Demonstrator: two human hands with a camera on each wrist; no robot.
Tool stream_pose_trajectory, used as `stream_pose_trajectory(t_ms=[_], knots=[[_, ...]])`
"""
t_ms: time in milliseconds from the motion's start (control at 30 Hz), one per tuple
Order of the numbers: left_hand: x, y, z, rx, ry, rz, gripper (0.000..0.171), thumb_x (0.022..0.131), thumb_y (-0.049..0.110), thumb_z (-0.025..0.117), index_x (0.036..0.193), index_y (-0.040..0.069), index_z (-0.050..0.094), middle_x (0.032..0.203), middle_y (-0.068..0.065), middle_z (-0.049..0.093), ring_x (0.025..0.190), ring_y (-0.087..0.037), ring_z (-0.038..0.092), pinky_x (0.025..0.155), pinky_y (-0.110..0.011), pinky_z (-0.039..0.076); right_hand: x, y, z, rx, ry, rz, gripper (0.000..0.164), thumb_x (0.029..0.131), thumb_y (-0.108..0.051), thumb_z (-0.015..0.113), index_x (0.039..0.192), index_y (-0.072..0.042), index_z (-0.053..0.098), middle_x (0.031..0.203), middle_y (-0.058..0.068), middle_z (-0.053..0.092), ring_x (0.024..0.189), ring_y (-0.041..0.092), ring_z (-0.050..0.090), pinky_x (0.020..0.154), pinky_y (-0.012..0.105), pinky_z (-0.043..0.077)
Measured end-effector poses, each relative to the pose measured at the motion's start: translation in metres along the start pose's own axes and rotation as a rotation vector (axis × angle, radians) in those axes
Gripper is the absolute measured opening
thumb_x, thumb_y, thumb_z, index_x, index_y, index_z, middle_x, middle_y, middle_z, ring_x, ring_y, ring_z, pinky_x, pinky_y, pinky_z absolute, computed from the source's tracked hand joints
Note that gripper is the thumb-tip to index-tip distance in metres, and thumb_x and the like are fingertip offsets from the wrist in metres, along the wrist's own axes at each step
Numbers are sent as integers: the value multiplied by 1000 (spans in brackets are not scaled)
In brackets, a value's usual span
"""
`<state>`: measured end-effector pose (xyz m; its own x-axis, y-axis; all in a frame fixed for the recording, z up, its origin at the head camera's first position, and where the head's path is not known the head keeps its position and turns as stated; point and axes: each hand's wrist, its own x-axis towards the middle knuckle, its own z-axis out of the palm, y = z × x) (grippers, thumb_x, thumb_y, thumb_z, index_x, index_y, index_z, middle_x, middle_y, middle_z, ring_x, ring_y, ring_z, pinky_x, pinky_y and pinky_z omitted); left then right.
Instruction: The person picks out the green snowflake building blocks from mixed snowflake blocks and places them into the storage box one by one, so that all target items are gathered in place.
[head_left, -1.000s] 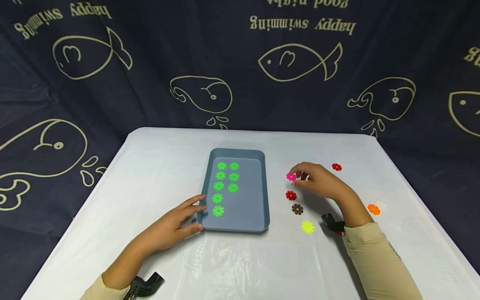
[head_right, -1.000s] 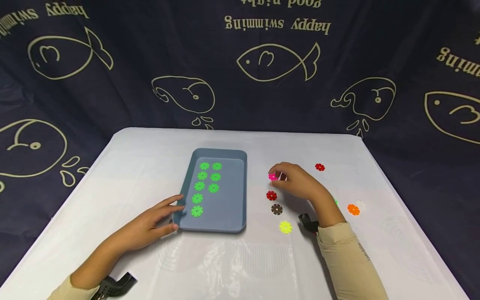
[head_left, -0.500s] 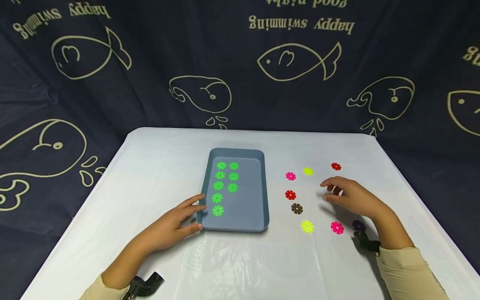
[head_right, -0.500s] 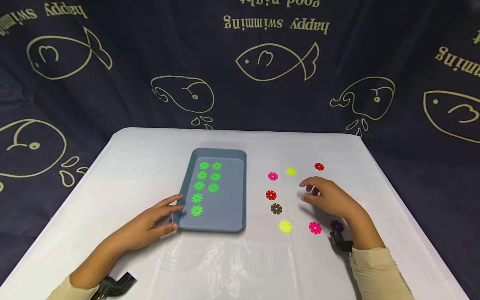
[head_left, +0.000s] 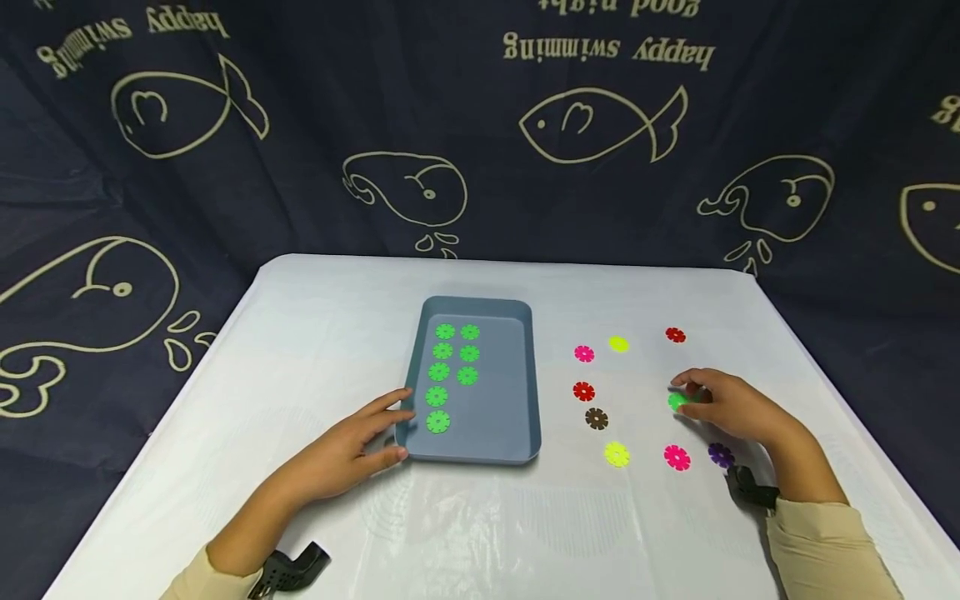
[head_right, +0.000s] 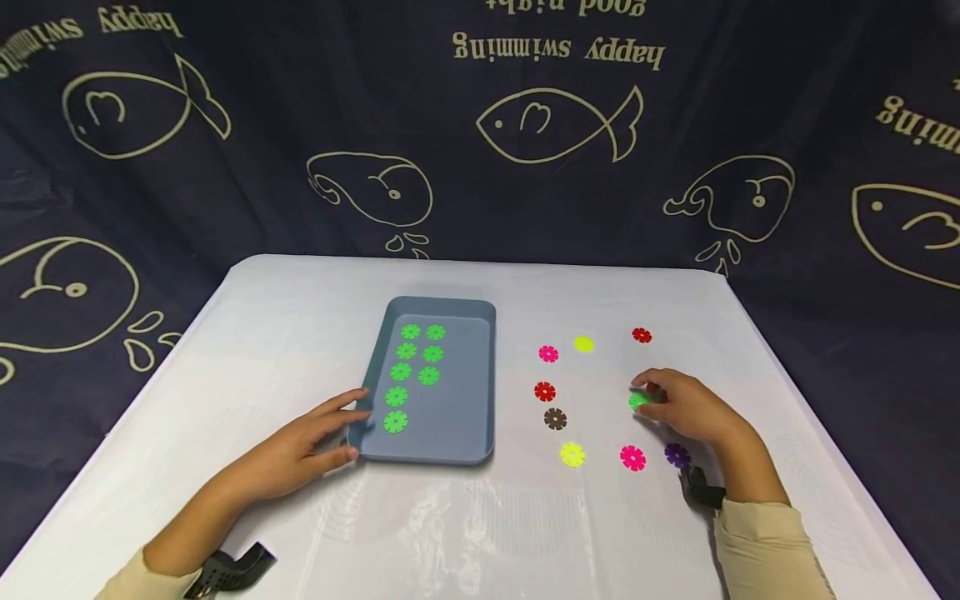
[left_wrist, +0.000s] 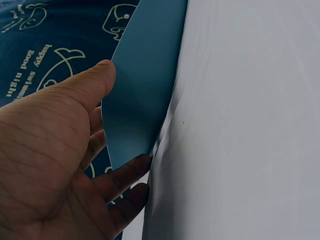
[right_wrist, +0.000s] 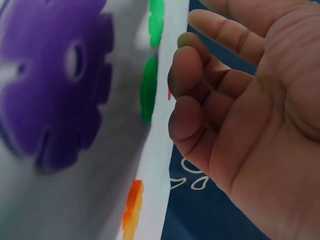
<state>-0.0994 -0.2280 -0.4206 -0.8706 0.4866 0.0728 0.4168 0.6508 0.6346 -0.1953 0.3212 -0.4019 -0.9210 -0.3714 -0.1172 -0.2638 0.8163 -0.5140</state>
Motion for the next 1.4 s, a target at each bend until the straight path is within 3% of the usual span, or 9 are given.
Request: stream_pose_trajectory(t_ms=[433, 767, 1067, 1400], knots=[[0, -1, 0, 15, -3, 0, 56, 96, 44, 65, 143, 15, 55, 162, 3, 27, 143, -28, 34, 107, -54, 37, 3, 9, 8, -40, -32, 8, 35, 88, -10, 74, 119, 0, 63, 98, 6, 59, 91, 26, 52, 83, 46, 50], [1, -1, -1, 10, -11, 8, 59, 96, 46, 63, 144, 13, 54, 162, 1, 26, 143, -28, 34, 107, -54, 38, 3, 10, 10, -24, -21, -34, 27, 86, -6, 75, 109, -3, 60, 89, 1, 54, 85, 21, 50, 72, 32, 48], [0, -1, -1, 5, -9, -1, 58, 96, 44, 64, 144, 14, 54, 162, 4, 25, 143, -28, 33, 108, -53, 37, 7, 9, 9, -36, -29, -47, 28, 86, -5, 74, 111, -10, 61, 88, 0, 55, 86, 22, 51, 75, 38, 49], [0, 0, -1, 1, -13, -1, 57, 96, 43, 65, 144, 14, 53, 162, 3, 25, 144, -28, 31, 107, -54, 37, 4, 9, 9, -51, -7, -24, 28, 86, -8, 75, 113, -8, 66, 96, 2, 60, 88, 23, 52, 79, 43, 49]])
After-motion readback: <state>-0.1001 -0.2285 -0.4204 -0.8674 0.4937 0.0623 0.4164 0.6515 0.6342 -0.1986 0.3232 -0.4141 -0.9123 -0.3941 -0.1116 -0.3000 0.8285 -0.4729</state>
